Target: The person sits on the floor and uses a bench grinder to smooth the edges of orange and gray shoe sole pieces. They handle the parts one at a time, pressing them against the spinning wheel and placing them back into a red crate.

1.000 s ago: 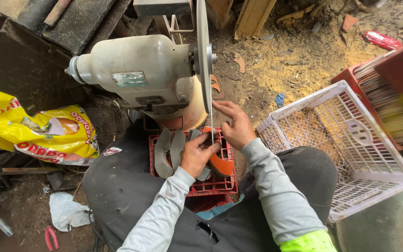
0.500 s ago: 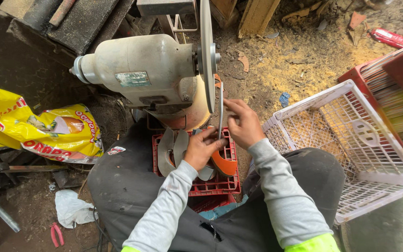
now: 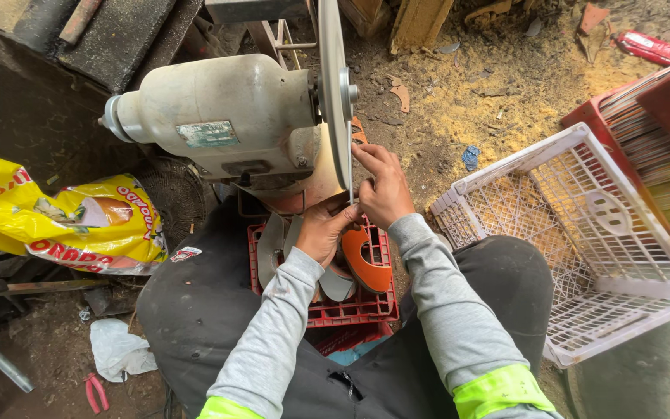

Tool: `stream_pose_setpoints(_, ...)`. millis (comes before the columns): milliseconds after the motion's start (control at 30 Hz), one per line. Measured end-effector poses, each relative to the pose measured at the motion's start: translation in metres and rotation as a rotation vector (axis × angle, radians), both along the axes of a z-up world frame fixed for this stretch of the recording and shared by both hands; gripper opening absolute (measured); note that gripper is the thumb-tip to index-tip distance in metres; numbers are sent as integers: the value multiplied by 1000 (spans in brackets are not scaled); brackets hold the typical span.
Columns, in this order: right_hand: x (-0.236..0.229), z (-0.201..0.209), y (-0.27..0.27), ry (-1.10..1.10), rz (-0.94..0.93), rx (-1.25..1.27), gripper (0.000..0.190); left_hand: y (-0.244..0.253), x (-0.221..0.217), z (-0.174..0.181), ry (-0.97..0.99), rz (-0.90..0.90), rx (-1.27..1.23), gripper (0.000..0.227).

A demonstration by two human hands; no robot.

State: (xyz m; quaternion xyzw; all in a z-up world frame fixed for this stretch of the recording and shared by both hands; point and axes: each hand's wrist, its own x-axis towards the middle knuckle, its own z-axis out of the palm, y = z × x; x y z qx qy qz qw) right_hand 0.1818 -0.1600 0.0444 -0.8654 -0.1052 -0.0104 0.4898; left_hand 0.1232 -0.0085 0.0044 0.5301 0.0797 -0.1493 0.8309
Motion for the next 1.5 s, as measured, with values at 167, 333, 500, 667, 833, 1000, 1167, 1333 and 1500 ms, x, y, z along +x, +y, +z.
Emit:
stream_pose_setpoints(167,-5,2,-2,-6,9,-11,66,1,-7,3,-14,-22,12,33)
stream_pose_setpoints(333,-19,6,-7,-39,45,-27,64,2,-26,4,-28,-43,32,33)
stream_pose_setpoints(500,-35,4,-33,63,212,-137,59,-4,-57,11,64,-68,283,46)
stream_pose_setpoints(667,-40,5,-66,450,251,194,45,-3,-77,20,-133,-70,944,57)
stream_pose_setpoints(833,-40,19,-44,243,104,176,53,-10,-45,13,-45,-67,326,54)
stream_pose_setpoints(1000,-17,16,-14,-74,61,-7,63,-3,-14,5,-60,-25,138,42)
stream_pose_setpoints(1167,-1,2,-5,-3,36,31,69,1,3,-2,-4,7,97,37)
stream_pose_setpoints(1333,-4,-7,-6,-5,13,78,70,0,3,-5,-10,-1,60,37)
stream_pose_setpoints(1500,-11,-6,-7,-7,44,58,69,2,-12,1,-38,-41,58,37)
